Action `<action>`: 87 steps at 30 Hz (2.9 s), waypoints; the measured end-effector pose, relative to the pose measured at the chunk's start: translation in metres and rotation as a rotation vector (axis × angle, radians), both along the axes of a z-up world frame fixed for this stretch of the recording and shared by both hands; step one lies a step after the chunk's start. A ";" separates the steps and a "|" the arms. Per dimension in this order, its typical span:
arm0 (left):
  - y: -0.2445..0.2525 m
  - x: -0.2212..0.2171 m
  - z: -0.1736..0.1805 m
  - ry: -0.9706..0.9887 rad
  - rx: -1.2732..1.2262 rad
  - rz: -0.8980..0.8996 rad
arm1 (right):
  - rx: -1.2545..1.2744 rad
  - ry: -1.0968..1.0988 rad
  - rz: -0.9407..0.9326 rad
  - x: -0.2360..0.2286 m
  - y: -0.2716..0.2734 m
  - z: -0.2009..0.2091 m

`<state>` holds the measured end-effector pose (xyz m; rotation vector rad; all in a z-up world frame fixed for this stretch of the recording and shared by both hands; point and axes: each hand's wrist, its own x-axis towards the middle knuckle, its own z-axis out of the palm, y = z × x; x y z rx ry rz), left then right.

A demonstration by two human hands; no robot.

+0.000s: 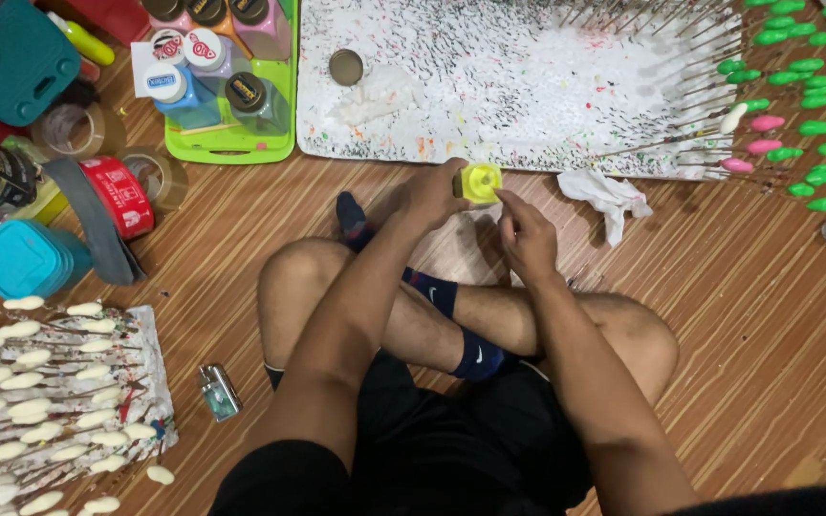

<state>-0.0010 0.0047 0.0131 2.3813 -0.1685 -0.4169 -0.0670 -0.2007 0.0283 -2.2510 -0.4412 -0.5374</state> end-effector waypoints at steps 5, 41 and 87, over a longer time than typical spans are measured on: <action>0.000 0.001 -0.005 0.022 -0.010 0.003 | 0.021 -0.010 -0.051 -0.001 0.001 0.002; -0.043 -0.059 0.085 0.306 -0.915 0.084 | 0.222 -0.031 -0.185 -0.010 0.016 0.044; -0.055 0.175 0.022 -1.182 0.161 -0.089 | 0.097 0.192 -0.319 0.137 -0.052 -0.031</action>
